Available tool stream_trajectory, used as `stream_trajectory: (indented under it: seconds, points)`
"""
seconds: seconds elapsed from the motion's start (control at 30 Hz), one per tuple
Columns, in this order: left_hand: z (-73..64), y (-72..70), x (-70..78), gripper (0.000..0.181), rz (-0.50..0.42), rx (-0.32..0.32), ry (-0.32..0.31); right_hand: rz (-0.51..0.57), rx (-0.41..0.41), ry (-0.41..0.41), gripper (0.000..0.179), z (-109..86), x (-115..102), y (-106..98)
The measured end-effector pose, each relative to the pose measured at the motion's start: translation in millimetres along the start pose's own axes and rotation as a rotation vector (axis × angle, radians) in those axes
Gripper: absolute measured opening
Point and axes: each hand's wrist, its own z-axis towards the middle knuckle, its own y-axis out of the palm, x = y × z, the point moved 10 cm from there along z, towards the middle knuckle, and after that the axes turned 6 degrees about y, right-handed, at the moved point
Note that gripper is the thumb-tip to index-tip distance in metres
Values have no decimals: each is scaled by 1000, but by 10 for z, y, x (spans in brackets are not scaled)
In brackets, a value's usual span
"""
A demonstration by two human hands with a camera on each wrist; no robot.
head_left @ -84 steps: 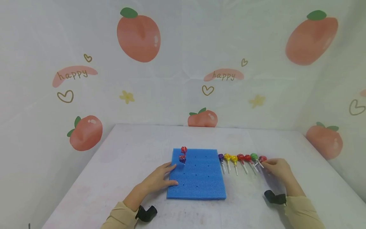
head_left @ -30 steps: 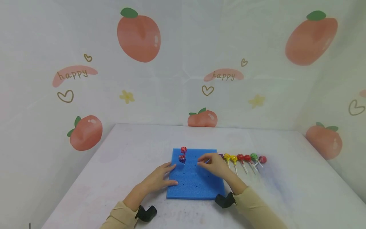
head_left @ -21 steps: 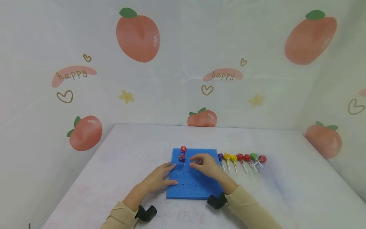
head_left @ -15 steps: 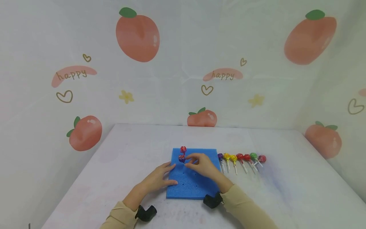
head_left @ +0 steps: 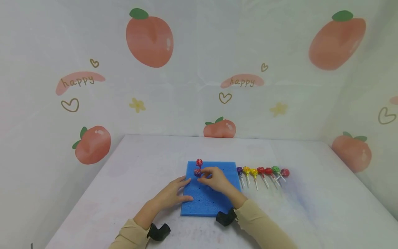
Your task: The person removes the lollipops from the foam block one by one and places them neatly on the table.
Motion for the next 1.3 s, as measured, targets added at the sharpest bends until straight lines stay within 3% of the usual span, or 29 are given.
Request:
stream_trajectory:
  seconds: [0.37,0.7,1.3]
  points:
    - [-1,1,12,72,-6,3,13,36,57,-50,22,-11,-92,-75]
    - [-14,-7,16,72,-15,2,-10,126,28,-84,22,-91,-278,-243]
    - [-10,-1,10,72,0,5,-6,109,46,-64,21,-209,-154,-457]
